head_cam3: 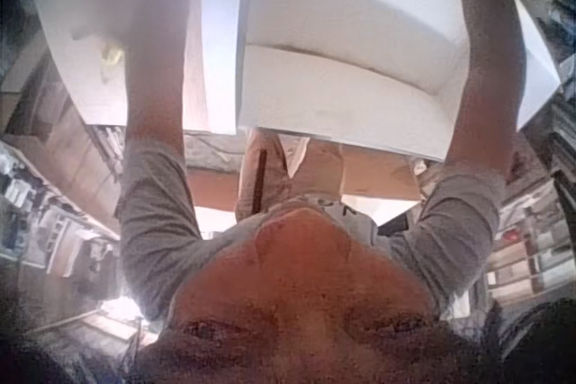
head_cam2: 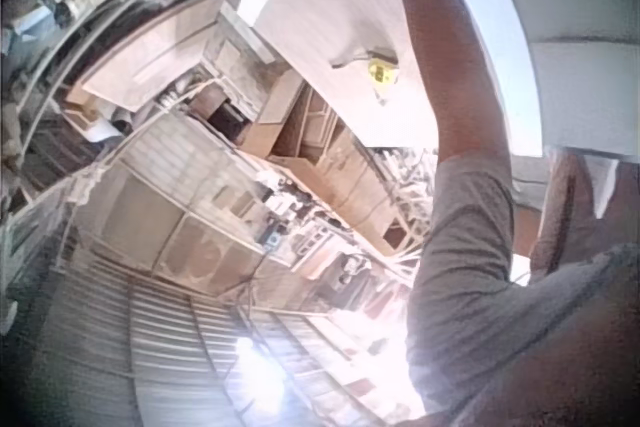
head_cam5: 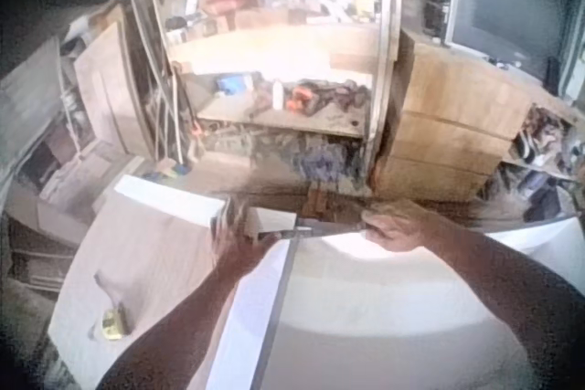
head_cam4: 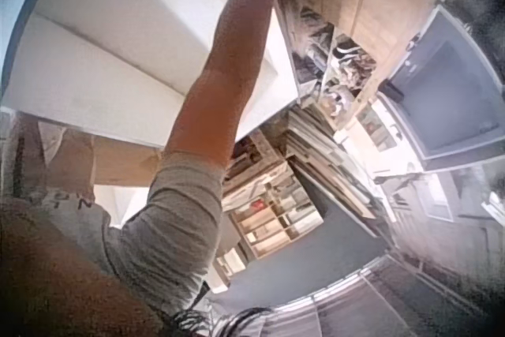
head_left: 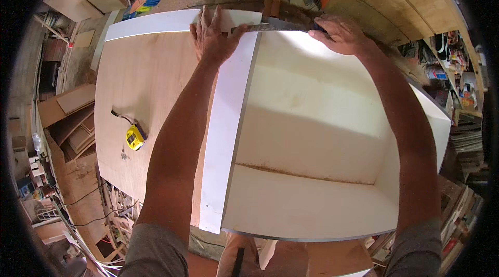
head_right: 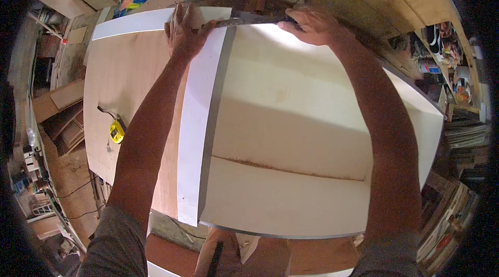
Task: The person sands the edges of a white wooden cabinet with a sanding block, then uses a metal file to smooth the edges and corners. Another person is visible in the background working on a similar cabinet.
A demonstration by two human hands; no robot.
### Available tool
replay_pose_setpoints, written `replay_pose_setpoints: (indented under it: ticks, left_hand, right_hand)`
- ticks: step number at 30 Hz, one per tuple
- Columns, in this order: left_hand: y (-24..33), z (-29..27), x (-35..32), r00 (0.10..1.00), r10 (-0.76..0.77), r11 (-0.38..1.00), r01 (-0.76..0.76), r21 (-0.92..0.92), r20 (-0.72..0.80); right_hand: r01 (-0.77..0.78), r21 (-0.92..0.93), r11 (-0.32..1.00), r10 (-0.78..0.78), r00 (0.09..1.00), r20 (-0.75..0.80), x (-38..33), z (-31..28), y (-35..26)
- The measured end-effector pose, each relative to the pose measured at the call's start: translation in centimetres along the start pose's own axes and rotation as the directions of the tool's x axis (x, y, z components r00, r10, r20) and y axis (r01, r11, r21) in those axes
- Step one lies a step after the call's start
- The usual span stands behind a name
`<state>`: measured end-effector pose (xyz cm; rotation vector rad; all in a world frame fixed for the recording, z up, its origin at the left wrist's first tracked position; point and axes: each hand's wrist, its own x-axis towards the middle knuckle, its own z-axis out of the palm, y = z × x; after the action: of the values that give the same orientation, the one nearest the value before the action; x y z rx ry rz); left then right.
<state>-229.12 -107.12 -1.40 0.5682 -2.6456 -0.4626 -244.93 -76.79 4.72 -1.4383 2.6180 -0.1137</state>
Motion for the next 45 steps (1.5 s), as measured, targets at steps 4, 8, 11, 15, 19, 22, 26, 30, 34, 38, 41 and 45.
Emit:
replay_pose_setpoints:
  ticks: [4, 8, 11, 15, 19, 22, 26, 30, 34, 38, 41, 45]
  left_hand:
    - [1.1, 0.0, 0.2, 0.999, -0.025, 0.996, 0.022, 0.090, 0.035]
    - [0.6, 0.1, 0.2, 0.999, 0.031, 0.992, -0.036, 0.117, 0.044]
    - [0.2, 0.1, 0.1, 0.998, 0.031, 0.992, -0.037, 0.117, 0.051]
    - [0.3, 0.1, 0.2, 0.997, 0.043, 0.993, -0.050, 0.107, 0.067]
    - [0.2, -0.2, 0.1, 0.992, 0.069, 0.994, -0.078, 0.080, 0.105]
    - [0.3, 0.1, 0.1, 0.993, 0.081, 0.995, -0.085, 0.046, 0.091]
    - [-0.1, -0.3, 0.1, 0.990, 0.075, 0.993, -0.084, 0.079, 0.115]
    - [0.5, -0.5, 0.2, 0.988, 0.084, 0.992, -0.096, 0.085, 0.127]
    - [0.2, -0.3, 0.0, 0.988, 0.095, 0.992, -0.104, 0.075, 0.120]
    - [-0.2, -0.5, 0.0, 0.994, 0.049, 0.996, -0.056, 0.063, 0.101]
    - [0.1, -0.4, 0.4, 0.994, 0.070, 0.994, -0.076, 0.078, 0.083]
    - [0.1, -0.5, 0.0, 0.994, 0.060, 0.997, -0.064, 0.036, 0.095]
  right_hand:
    - [-0.050, -0.025, 0.998, 0.054, 0.986, 0.155, 3.0, -0.4, 0.5]
    - [0.101, -0.029, 0.994, -0.103, 0.991, -0.090, 4.6, 1.4, 2.3]
    - [0.105, -0.056, 0.993, -0.098, 0.988, 0.117, 7.0, 0.0, 2.1]
    - [0.173, -0.092, 0.981, -0.164, 0.982, 0.099, 8.7, 0.3, 2.5]
    - [0.202, -0.117, 0.972, -0.194, 0.978, 0.080, 9.2, 0.8, 2.9]
    - [0.201, -0.123, 0.972, -0.203, 0.979, -0.003, 9.0, 1.2, 2.9]
    - [0.203, -0.105, 0.974, -0.195, 0.977, 0.085, 9.3, 0.0, 2.3]
    - [0.155, -0.101, 0.983, -0.142, 0.982, 0.123, 9.2, 0.5, 2.6]
    - [0.184, -0.162, 0.970, -0.177, 0.982, 0.060, 9.5, 0.8, 3.0]
    - [0.184, -0.055, 0.981, -0.182, 0.983, 0.038, 8.8, 0.4, 2.0]
    - [0.160, -0.112, 0.981, -0.171, 0.981, -0.092, 8.2, 1.4, 2.7]
    - [0.217, -0.066, 0.974, -0.221, 0.974, -0.054, 9.2, 1.7, 2.4]
